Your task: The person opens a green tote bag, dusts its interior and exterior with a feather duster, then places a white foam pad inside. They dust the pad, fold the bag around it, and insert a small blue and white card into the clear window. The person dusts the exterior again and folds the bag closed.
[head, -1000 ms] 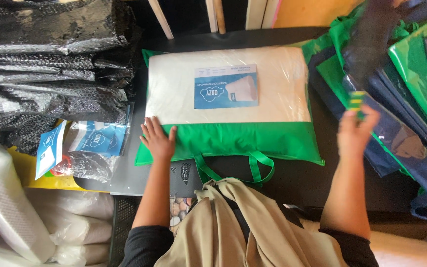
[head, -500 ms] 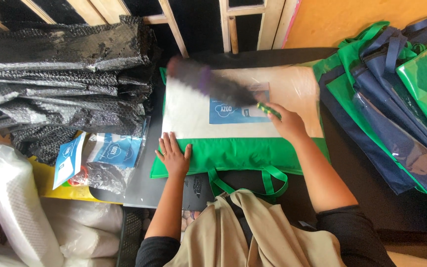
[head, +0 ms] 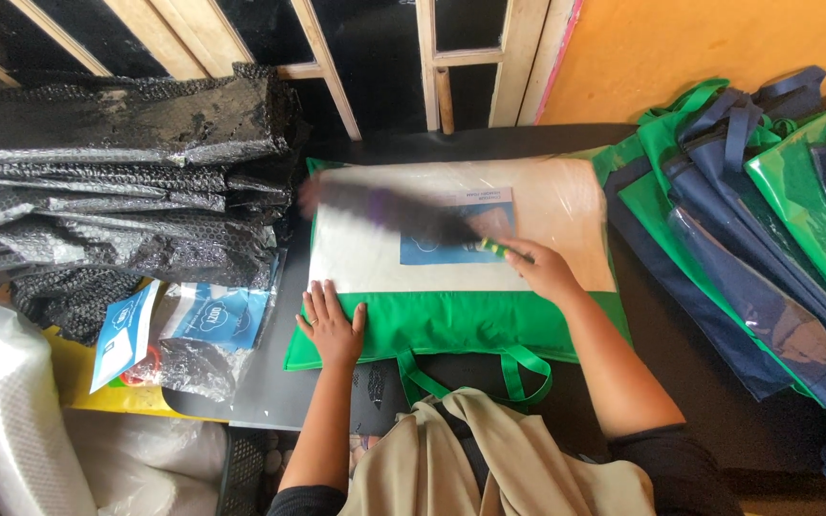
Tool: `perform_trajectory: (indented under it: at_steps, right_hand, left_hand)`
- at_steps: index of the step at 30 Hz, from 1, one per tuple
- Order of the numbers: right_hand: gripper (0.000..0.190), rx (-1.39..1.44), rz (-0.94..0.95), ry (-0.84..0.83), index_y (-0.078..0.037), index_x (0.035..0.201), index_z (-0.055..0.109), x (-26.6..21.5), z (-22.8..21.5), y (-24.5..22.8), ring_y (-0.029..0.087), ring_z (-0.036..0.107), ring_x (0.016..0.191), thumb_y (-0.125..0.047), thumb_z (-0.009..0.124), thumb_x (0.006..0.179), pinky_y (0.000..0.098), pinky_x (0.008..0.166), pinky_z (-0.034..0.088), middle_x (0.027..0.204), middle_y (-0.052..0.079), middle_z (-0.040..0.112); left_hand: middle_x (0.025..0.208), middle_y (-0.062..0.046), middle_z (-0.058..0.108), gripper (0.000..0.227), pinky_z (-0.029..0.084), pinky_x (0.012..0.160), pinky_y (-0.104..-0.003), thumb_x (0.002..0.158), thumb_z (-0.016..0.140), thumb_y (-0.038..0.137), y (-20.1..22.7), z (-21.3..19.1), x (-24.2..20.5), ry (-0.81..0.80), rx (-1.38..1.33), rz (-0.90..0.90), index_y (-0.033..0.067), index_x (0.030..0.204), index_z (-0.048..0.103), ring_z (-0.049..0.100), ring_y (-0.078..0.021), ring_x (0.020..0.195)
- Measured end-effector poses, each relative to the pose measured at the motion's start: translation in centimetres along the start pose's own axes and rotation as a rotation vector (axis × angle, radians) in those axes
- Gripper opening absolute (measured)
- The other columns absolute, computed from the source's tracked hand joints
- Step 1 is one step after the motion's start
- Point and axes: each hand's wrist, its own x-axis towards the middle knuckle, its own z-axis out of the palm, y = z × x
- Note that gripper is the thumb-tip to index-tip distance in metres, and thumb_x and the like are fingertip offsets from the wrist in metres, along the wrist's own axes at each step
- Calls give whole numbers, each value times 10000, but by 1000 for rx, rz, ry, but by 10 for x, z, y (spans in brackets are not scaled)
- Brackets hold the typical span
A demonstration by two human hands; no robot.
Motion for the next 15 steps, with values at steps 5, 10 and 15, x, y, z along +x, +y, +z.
perform_trajectory:
  at_steps: [5, 10, 15]
  right_hand:
    - [402, 154, -79, -33, -293, 1386, 657, 8, 2, 7, 108, 543, 511, -319, 663, 985, 245, 515, 442, 582, 25, 621]
    - [369, 123, -99, -347, -146, 1299, 733, -16, -9, -17, 175, 536, 553, -242, 711, 944, 310, 592, 467, 602, 102, 666]
    - [370, -76, 11, -28, -310, 1330, 724, 1, 3, 1, 243, 741, 756, -395, 660, 976, 365, 749, 569, 962, 125, 791]
  left_hand:
    - [1666, -141, 312, 867, 202, 1175, -688, 926, 517, 650, 4, -11, 2, -17, -16, 0, 158, 1615, 329, 274, -373, 1533]
    - [924, -188, 685, 506, 285, 1140, -650, 806, 615, 610, -42, 69, -8, 171, 163, 100, 109, 730, 634, 652, -403, 1088]
    - [1638, -148, 368, 860, 224, 1165, -673, 905, 527, 669, -3, 8, 0, 64, -10, 21, 160, 1584, 391, 318, -371, 1511]
